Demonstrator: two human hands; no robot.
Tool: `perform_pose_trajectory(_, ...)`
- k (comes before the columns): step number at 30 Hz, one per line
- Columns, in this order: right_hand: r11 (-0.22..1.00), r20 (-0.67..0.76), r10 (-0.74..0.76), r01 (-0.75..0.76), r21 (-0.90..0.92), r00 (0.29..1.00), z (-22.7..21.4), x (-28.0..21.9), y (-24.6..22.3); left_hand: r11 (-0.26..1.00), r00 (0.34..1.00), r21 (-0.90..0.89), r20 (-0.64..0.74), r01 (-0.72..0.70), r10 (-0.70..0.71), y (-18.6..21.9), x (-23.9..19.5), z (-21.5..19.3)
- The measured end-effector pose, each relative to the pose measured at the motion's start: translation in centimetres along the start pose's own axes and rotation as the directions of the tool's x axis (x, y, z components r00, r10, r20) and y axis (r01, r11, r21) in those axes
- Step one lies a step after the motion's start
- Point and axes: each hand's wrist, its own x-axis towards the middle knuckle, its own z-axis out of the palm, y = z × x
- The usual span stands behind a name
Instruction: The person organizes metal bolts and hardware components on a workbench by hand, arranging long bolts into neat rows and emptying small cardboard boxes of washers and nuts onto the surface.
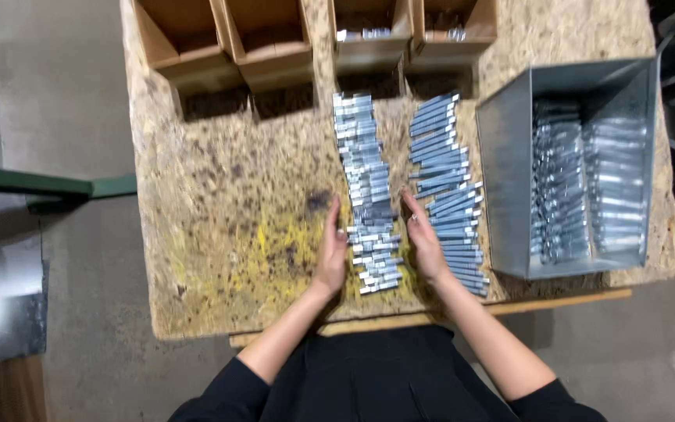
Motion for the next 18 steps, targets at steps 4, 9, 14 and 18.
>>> perform_pose_trajectory(4, 0.996, -0.055, 0.061, -0.064, -0.055, 0.997, 2.0, -2.9, 0.3, 0.998, 0.998, -0.019, 0.006, 0.065, -0.065, -0.2, -1.6, 2.0)
perform_pose_trajectory(9, 0.999, -0.072, 0.035, -0.032, 0.033, 0.997, 3.5, -2.9, -0.4, 1.0, 1.0, -0.013, -0.001, 0.023, -0.023, -0.6, -1.6, 3.4)
perform_pose_trajectory(14, 1.0, -0.037, -0.02, 0.021, 0.018, 0.999, 3.3, -2.6, -0.4, 1.0, 1.0, 0.005, -0.016, 0.011, -0.011, -0.6, -1.6, 3.9)
perform_pose_trajectory(18, 0.985, -0.08, -0.041, 0.054, 0.163, 0.996, 3.5, -2.6, -0.5, 0.999, 0.999, -0.028, -0.027, 0.036, -0.036, 0.0, -1.7, 4.0)
